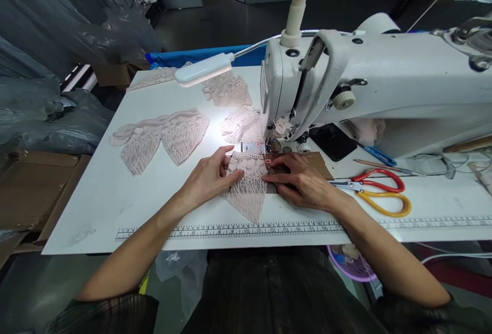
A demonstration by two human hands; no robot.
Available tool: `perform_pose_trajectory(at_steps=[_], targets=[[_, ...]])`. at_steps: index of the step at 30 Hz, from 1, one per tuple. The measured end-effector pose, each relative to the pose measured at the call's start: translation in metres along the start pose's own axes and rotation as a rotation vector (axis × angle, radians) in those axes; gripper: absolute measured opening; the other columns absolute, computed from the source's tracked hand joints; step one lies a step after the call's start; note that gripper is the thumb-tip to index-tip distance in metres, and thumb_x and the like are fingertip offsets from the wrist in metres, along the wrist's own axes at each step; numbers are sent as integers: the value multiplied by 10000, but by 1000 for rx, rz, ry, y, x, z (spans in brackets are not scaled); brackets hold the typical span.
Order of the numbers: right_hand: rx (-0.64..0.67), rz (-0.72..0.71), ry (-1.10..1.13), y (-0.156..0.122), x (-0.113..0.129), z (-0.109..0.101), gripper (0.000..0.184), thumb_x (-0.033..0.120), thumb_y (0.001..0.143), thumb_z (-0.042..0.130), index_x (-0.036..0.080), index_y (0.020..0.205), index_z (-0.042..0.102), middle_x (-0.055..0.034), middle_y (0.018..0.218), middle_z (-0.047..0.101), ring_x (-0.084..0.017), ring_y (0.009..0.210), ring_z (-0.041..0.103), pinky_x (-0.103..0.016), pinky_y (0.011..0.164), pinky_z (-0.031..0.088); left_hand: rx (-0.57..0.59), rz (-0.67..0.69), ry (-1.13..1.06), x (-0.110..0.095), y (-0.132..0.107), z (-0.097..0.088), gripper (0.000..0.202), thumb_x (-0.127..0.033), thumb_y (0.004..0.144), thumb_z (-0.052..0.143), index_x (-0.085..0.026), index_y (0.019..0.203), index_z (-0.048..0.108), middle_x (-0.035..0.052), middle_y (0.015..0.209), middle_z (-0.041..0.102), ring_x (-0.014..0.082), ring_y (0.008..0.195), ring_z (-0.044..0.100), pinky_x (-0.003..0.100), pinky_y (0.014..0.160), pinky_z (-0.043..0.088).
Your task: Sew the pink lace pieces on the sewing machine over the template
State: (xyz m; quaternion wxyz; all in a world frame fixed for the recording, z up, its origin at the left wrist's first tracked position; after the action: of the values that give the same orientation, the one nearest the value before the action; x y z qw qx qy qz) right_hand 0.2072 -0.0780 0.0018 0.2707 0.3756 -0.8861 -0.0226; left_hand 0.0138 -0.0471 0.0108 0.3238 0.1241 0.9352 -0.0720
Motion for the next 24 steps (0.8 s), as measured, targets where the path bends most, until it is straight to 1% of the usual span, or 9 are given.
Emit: perform_pose_trajectory(at_steps=[2, 3, 4, 5, 7, 9, 13, 18, 24], targets=[[-9, -2, -3, 0, 1, -1, 341, 207, 894, 571, 323, 1180, 718, -88, 1210, 585, -263, 1158, 517, -509, 999, 453, -171, 120, 160, -11, 0, -12, 468, -466, 887, 601, -206, 1274, 585, 68, 1009, 644, 155, 695, 600, 257, 544, 440], [-14, -4, -4, 0, 1, -1, 336, 207, 893, 575, 322, 1172, 721, -87, 1208, 586, -262, 1158, 518, -509, 1000, 453, -230, 210, 224, -20, 0, -14, 385, -445, 908, 579, -203, 1204, 628, 83, 1052, 640, 163, 729, 603, 259, 544, 444], [-16, -7, -6, 0, 2, -1, 332, 204, 891, 578, 321, 1165, 724, -87, 1206, 588, -261, 1156, 520, -508, 1000, 453, -242, 318, 268, -29, 0, -11, 318, -416, 930, 556, -194, 1135, 656, 95, 1070, 643, 176, 773, 610, 268, 562, 463], [-18, -9, -7, 0, 2, -1, 330, 198, 887, 581, 319, 1157, 727, -87, 1203, 589, -260, 1152, 522, -506, 999, 454, -204, 433, 290, -39, 0, -4, 274, -380, 951, 533, -182, 1082, 670, 104, 1070, 652, 191, 821, 618, 287, 601, 492], [-19, -6, -8, 1, 3, -1, 338, 182, 879, 588, 317, 1155, 729, -89, 1197, 591, -262, 1147, 522, -506, 995, 456, -52, 629, 299, -54, 0, 16, 243, -310, 983, 486, -163, 1047, 669, 118, 1061, 671, 219, 915, 632, 348, 724, 540], [-18, -2, -9, 0, 3, 0, 351, 171, 872, 594, 316, 1163, 727, -91, 1201, 590, -268, 1150, 515, -510, 992, 456, 60, 729, 337, -61, 3, 32, 254, -279, 998, 454, -144, 1085, 651, 142, 1103, 668, 246, 988, 634, 410, 830, 541], [-23, -12, -14, 0, 3, 0, 340, 175, 880, 596, 305, 1167, 724, -94, 1226, 580, -280, 1182, 491, -525, 1004, 441, 144, 794, 538, -63, 11, 49, 342, -291, 1008, 402, -74, 1189, 595, 212, 1244, 606, 284, 1013, 610, 463, 877, 509], [-6, -6, -28, -1, 2, 1, 316, 215, 904, 591, 316, 1175, 718, -94, 1237, 573, -286, 1155, 495, -527, 986, 440, 196, 787, 712, -60, 10, 56, 411, -286, 1016, 345, -28, 1248, 566, 244, 1323, 554, 308, 1052, 569, 463, 876, 465], [-75, -21, -71, 0, 0, 1, 321, 192, 901, 562, 281, 1165, 721, -117, 1196, 558, -287, 1131, 498, -513, 965, 463, 111, 724, 719, -59, 19, 54, 437, -334, 1003, 381, -67, 1295, 567, 207, 1404, 526, 315, 1039, 559, 476, 871, 427]])
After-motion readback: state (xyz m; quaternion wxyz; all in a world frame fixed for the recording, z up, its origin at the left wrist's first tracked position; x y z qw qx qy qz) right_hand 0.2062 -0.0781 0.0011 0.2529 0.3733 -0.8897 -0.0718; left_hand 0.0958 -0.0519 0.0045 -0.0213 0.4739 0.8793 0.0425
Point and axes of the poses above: each hand's wrist, its own y-axis towards the middle knuckle, its own z-axis out of the palm, x = y × z, the point moved 8 cm from there along y, towards the middle knuckle
